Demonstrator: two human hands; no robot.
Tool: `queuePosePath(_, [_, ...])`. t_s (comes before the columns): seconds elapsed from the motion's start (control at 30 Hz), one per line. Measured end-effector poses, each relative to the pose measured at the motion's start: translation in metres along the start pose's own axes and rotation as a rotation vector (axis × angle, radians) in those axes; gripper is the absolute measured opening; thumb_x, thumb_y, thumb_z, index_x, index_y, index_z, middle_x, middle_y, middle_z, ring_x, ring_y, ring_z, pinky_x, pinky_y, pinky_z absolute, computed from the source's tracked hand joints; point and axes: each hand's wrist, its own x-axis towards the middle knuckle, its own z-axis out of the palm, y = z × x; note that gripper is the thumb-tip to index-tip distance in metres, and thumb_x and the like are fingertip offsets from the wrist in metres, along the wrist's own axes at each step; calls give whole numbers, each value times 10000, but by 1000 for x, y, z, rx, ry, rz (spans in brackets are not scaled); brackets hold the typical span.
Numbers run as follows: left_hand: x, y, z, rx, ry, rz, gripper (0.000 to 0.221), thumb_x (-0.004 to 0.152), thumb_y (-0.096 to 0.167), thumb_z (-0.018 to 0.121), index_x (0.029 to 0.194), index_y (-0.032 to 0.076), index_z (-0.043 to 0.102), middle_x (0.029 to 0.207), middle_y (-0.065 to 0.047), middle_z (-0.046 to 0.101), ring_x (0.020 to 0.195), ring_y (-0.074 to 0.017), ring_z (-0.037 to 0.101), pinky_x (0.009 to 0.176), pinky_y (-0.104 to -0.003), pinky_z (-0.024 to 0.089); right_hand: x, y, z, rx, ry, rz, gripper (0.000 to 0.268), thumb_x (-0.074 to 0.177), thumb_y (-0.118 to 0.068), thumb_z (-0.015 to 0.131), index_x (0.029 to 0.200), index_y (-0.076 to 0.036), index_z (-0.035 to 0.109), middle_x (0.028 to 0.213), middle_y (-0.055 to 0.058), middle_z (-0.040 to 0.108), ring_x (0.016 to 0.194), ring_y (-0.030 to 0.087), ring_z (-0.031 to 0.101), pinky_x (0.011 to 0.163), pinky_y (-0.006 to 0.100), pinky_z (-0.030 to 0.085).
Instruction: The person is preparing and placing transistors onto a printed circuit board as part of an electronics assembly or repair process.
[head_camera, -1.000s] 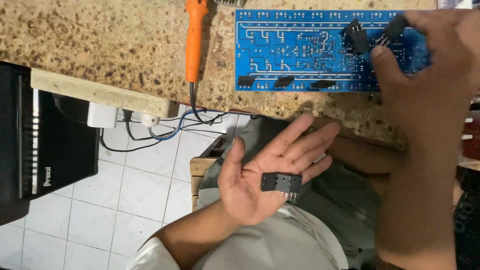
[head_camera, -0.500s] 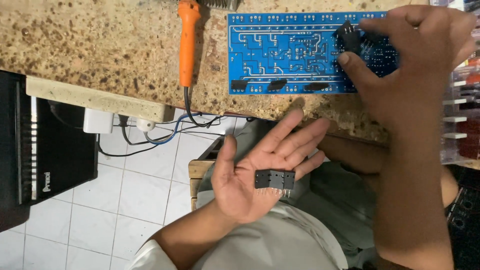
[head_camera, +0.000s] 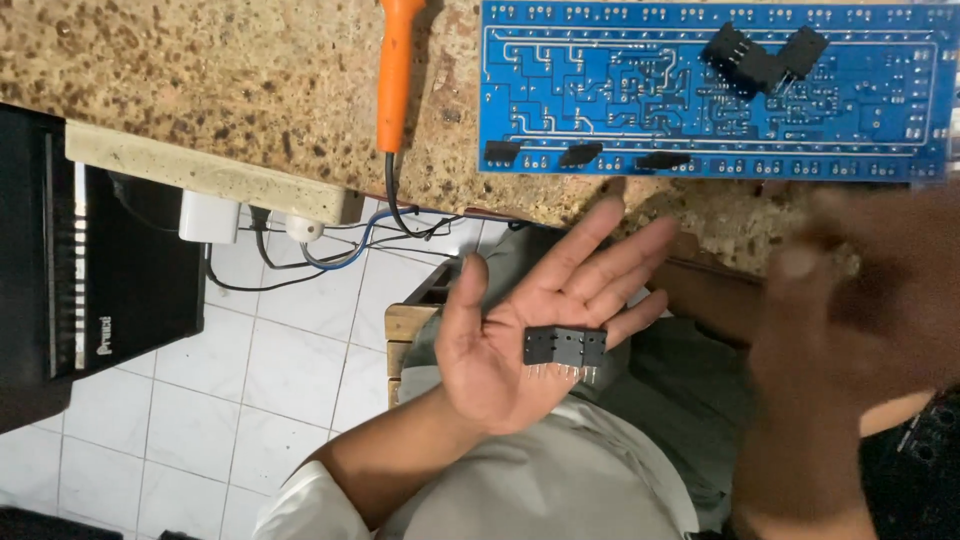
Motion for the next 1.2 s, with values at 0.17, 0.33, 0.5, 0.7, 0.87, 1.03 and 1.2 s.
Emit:
queuePosePath(0.17, [-2,-1,6,123,13,64,933,962,673,198,1664,61,145,1752,-302,139,1712,-399,92,1406,-582,116,-38,-63,10,146,-263,301,536,814,-414,739,1198,-45,679,852,65,658,676,147,550,672,272,466])
queuePosePath(0.33, [-8,-2,12,201,-12,100,927,973,673,191,1665,58,134,1755,-316,140,1718,-390,103,1428,-542,140,-70,-66,19,140,-374,343,579,776,-350,860,1283,-131,684,1096,84,650,770,123,624,726,261,523])
queuePosePath(0.5, [-13,0,14,295,-59,119,901,1007,668,186,1678,70,130,1765,-310,146,1740,-393,94,1465,-553,112,-70,-74,27,263,-293,396,486,808,-249,841,1241,-99,680,1008,74,649,701,125,560,679,248,506])
queuePosePath(0.7, [-17,-1,16,281,-17,151,918,993,668,191,1665,44,142,1754,-335,144,1714,-391,128,1456,-547,121,-68,-83,31,337,-236,400,464,823,-155,834,1242,-46,668,944,105,616,673,143,522,660,263,491])
queuePosePath(0.87, [-19,0,19,347,-33,153,921,999,669,187,1670,40,140,1759,-339,161,1729,-387,133,1471,-526,124,-67,-83,30,306,-274,374,449,844,-213,818,1240,-69,663,922,80,611,679,137,532,683,273,510])
queuePosePath(1.03, [-22,3,22,412,-57,157,895,1025,670,170,1684,66,143,1776,-337,169,1754,-385,132,1493,-518,123,-67,-85,32,298,-236,321,475,833,-191,826,1243,-23,656,939,137,628,719,165,545,669,277,508])
queuePosePath(1.2, [-22,-1,19,355,-52,168,895,1017,660,163,1677,56,144,1772,-349,159,1746,-380,130,1481,-502,138,-78,-78,26,229,-269,312,528,851,-260,828,1318,-83,656,1071,146,650,722,118,593,647,240,532])
